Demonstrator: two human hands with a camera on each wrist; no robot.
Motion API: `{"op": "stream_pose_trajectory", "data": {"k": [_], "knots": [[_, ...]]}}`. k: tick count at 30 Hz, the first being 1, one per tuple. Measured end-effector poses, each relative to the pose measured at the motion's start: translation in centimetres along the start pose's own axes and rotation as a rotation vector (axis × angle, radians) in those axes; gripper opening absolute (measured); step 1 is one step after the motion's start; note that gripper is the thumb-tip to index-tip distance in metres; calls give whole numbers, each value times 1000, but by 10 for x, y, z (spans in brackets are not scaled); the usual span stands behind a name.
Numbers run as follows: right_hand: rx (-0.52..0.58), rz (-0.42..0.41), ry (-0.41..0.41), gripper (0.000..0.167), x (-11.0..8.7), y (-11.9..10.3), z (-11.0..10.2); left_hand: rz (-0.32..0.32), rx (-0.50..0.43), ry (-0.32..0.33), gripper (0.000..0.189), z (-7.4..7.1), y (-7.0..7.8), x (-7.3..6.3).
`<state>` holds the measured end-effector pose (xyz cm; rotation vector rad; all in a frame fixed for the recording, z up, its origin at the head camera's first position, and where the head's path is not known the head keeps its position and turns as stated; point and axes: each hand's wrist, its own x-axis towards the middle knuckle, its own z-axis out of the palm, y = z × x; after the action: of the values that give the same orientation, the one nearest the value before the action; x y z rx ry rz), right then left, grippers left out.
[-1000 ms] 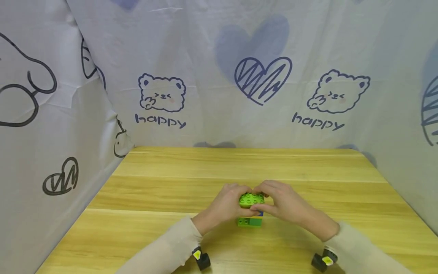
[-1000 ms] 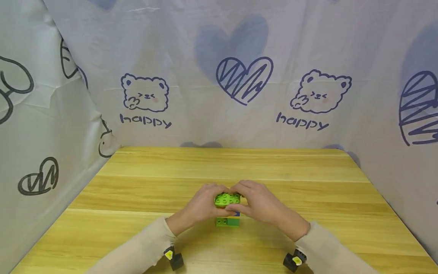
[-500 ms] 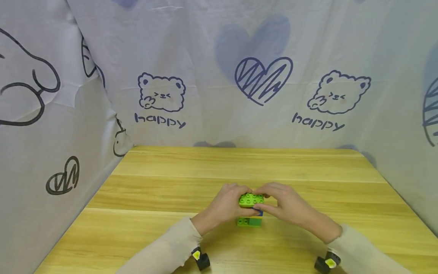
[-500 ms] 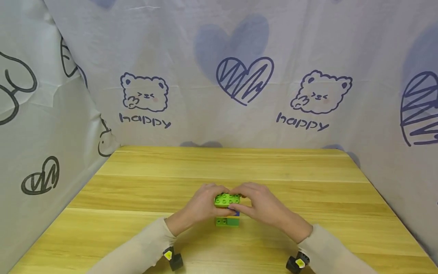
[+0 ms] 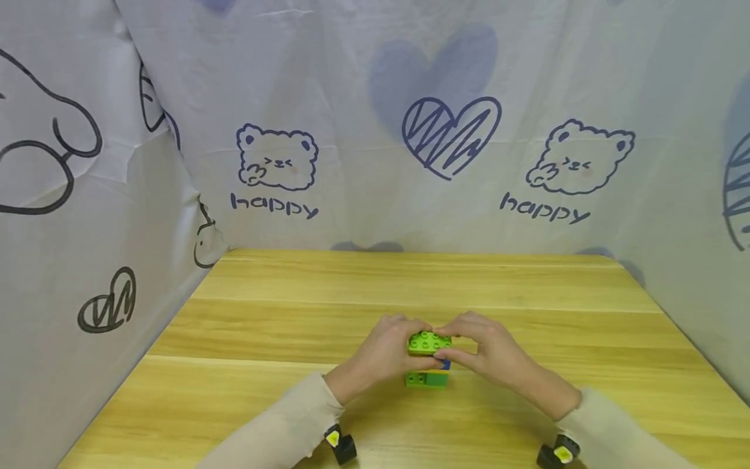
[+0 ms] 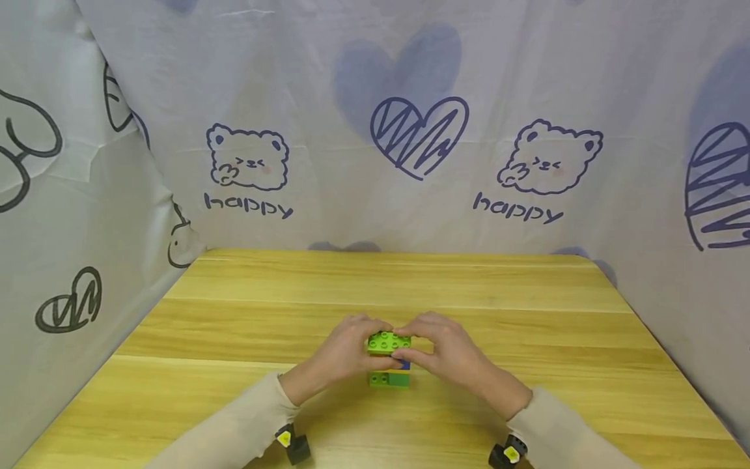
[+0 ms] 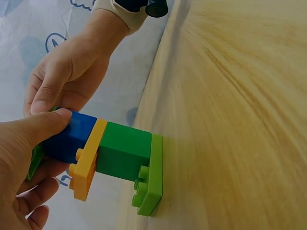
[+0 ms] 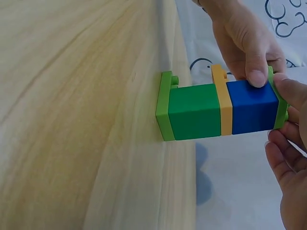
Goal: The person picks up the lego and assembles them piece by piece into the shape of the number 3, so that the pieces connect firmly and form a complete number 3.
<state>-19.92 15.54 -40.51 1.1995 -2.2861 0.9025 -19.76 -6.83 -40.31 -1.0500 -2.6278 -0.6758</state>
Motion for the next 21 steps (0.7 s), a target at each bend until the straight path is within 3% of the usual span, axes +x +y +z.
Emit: {"op": "stream_pose_trajectory", "data": {"k": [9,17,21], "knots": [[18,-16,32,33,-2,1,2,33,8,-23,53,-9,-1,-4],[36,58,7,32,-3,-3,2,114,42,-69,46,-19,-5,-10],[58,97,8,32,-4,-4,3,166,67,-60,44,-21,-7,-10]]}}
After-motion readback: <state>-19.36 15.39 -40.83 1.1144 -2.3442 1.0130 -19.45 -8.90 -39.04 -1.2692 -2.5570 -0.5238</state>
